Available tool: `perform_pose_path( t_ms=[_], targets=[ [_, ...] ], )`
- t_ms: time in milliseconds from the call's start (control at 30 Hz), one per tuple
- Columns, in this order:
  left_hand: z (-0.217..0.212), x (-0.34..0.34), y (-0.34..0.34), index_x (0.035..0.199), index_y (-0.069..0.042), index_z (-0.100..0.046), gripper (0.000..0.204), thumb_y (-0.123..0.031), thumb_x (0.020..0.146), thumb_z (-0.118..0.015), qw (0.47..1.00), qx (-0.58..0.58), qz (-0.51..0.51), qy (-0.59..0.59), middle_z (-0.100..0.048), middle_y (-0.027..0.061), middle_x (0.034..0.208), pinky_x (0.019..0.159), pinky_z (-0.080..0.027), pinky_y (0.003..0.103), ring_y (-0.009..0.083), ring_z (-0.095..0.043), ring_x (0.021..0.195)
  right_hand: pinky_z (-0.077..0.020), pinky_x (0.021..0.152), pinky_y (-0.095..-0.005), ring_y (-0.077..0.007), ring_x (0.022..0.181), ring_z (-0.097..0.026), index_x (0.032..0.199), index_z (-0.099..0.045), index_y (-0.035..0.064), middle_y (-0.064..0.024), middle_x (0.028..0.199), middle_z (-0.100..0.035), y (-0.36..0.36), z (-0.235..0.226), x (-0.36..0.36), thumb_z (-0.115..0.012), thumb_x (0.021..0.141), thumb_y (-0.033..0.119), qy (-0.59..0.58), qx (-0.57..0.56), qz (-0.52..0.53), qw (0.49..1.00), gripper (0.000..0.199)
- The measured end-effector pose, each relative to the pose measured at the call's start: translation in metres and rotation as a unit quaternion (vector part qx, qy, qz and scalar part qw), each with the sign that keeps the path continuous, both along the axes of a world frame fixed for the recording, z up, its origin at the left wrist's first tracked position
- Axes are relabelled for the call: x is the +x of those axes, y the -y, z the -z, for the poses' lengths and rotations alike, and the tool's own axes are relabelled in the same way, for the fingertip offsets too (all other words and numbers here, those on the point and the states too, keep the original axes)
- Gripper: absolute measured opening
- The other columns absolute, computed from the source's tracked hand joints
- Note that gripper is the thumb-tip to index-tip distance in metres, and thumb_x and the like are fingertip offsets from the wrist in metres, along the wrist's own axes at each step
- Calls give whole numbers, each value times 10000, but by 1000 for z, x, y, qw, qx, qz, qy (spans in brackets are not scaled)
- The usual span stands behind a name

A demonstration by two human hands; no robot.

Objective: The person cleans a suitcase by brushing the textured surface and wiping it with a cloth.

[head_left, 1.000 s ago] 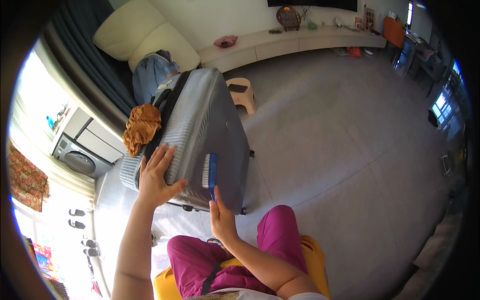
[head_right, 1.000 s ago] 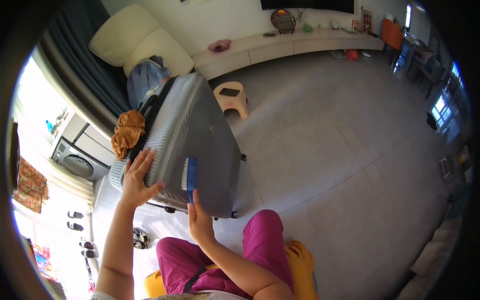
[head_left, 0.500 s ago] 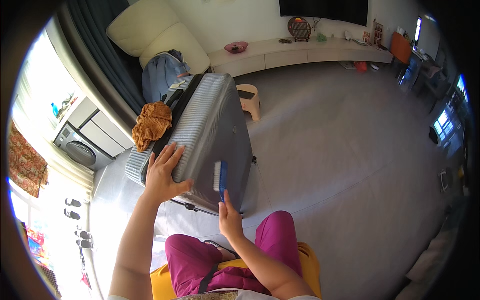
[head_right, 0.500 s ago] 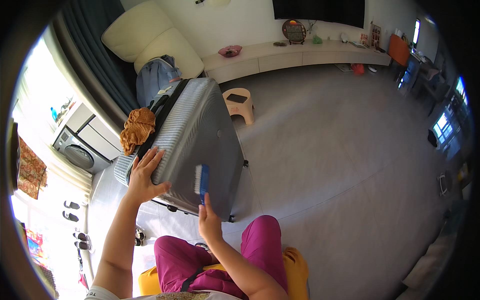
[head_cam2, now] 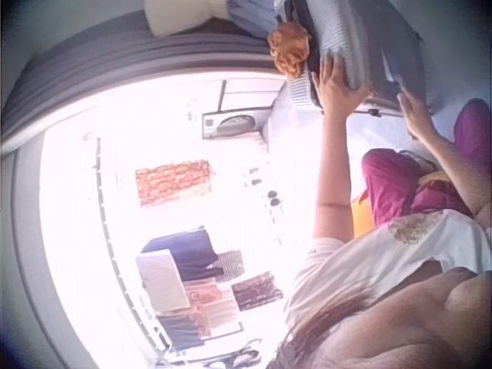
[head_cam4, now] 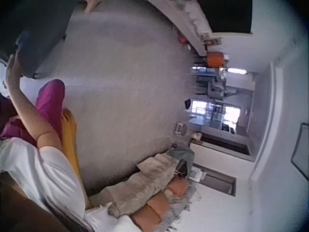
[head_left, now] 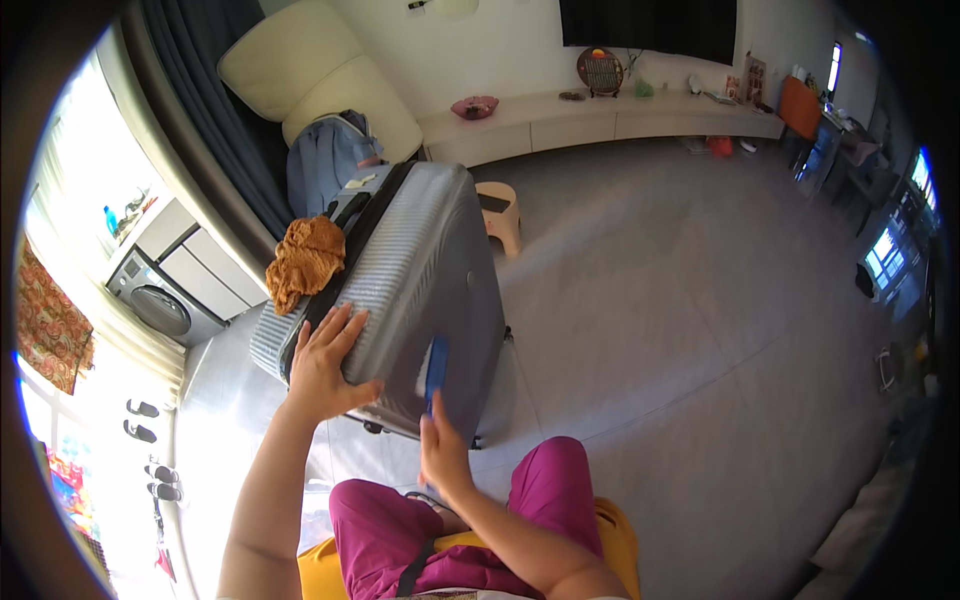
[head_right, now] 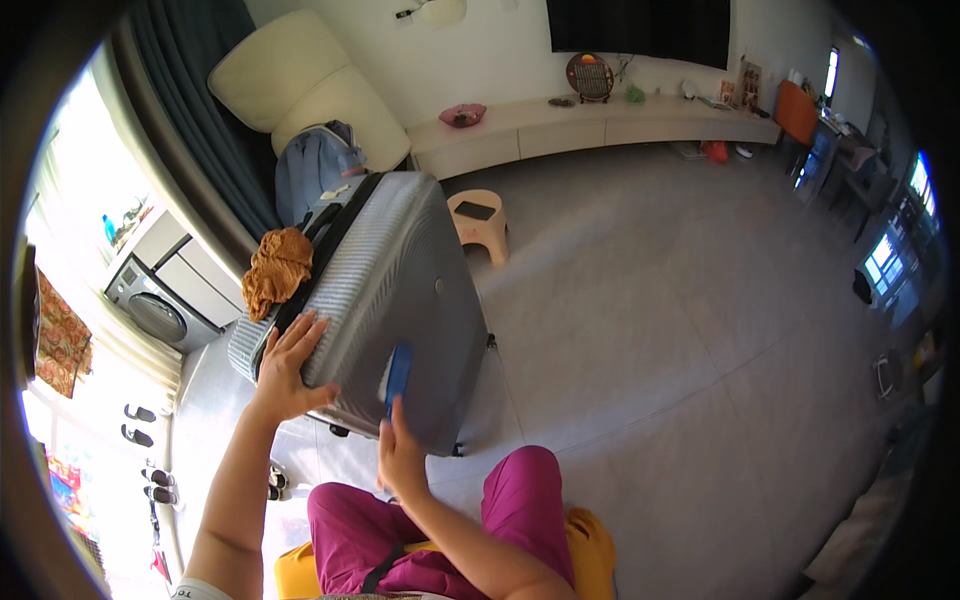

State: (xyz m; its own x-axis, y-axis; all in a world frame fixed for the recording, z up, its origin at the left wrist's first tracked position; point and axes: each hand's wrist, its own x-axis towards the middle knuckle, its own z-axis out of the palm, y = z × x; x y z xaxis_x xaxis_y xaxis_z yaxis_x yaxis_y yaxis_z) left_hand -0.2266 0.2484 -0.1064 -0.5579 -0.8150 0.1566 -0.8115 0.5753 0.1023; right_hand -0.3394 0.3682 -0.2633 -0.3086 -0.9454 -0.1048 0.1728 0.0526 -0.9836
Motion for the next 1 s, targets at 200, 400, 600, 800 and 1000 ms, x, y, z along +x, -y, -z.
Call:
perform_pose_path(
  t_ms=[200,400,600,800,1000],
  targets=[
    [0,5,1,1436,-129,-450,1009,-462,527,-734,1000,-1,12,-9,-405,162,1492,1134,-204,573,341,-353,1396,-406,349,-318,-126,341,-429,1544,-178,189,-25,499,-430,-29,-19,33,-410,1028,213,152,35,-37,987,567],
    [1,8,4,1434,-123,-453,1000,-459,534,-731,1000,9,26,-7,-406,163,1491,1137,-197,576,351,-355,1393,-378,327,-301,-119,338,-398,1543,-165,145,-19,495,-416,47,-2,-3,-423,1026,237,152,51,29,987,585],
    [0,27,6,1426,-147,-464,979,-378,522,-764,999,4,45,5,-419,148,1482,1146,-200,578,319,-344,1403,-422,347,-311,-160,343,-495,1552,-101,233,-52,496,-487,-48,-2,58,-430,1024,211,133,-2,-74,988,622],
    [-2,23,7,1414,-141,-481,964,-368,520,-757,998,19,52,-2,-423,145,1480,1147,-193,582,326,-346,1402,-412,337,-303,-147,331,-459,1538,-140,139,-51,468,-445,53,-8,15,-416,1035,246,195,29,37,980,584],
    [1,29,9,1405,-139,-492,969,-380,505,-753,998,5,68,-10,-430,153,1472,1143,-201,587,343,-353,1395,-408,348,-294,-124,351,-455,1550,-96,169,-14,479,-437,-6,2,63,-405,1037,234,160,-36,-22,986,603]
  ],
)
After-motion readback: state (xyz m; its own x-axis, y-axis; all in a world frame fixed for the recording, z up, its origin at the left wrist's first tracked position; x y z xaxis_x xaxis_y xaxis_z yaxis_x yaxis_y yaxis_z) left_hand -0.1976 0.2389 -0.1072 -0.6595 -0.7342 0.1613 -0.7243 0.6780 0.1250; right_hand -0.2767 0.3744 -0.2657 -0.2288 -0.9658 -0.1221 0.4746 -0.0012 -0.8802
